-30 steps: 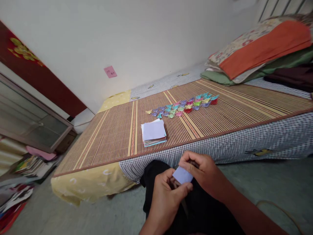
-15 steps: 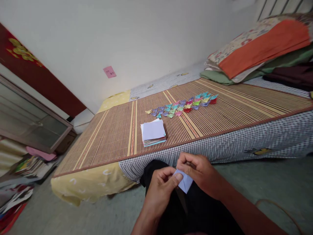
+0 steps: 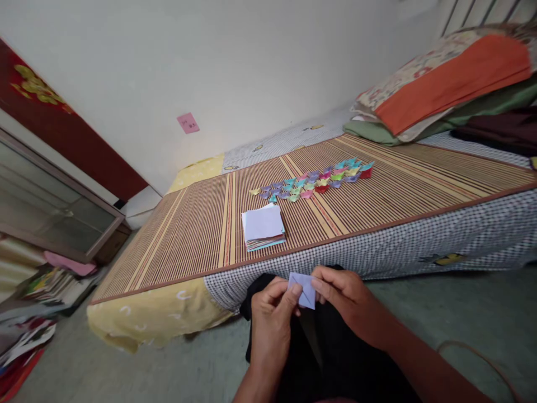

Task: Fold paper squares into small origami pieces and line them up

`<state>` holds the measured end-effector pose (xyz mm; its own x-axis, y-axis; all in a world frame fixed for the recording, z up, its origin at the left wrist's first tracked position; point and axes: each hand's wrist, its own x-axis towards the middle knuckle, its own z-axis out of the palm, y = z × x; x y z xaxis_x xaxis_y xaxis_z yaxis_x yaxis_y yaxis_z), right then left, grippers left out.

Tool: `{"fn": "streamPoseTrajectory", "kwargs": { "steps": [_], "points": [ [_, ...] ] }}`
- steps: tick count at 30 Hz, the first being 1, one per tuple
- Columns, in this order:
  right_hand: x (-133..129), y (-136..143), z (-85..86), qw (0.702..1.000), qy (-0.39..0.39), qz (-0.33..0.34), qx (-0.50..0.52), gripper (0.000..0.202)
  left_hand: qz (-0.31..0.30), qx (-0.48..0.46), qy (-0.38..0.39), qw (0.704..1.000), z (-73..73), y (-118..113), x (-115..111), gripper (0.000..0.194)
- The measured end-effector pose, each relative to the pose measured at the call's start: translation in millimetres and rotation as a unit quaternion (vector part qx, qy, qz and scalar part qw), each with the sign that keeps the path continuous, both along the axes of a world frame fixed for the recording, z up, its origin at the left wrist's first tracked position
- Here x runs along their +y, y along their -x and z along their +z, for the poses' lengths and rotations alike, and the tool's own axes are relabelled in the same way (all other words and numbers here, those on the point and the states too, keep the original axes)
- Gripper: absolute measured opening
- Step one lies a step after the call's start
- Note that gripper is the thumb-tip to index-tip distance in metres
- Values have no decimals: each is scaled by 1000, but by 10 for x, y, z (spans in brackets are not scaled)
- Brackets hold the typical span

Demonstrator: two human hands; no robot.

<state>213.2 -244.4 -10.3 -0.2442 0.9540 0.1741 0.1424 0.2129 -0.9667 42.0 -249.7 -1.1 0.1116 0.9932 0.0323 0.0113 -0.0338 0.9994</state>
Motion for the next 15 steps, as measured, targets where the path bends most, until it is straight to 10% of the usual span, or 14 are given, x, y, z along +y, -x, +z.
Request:
{"fn": "streamPoseTrajectory", "kwargs": {
  "steps": [15],
  "points": [
    [40,21,-127,996,49,66,25,27,51,-34,31,998,-62,-35,70,25]
  ]
}}
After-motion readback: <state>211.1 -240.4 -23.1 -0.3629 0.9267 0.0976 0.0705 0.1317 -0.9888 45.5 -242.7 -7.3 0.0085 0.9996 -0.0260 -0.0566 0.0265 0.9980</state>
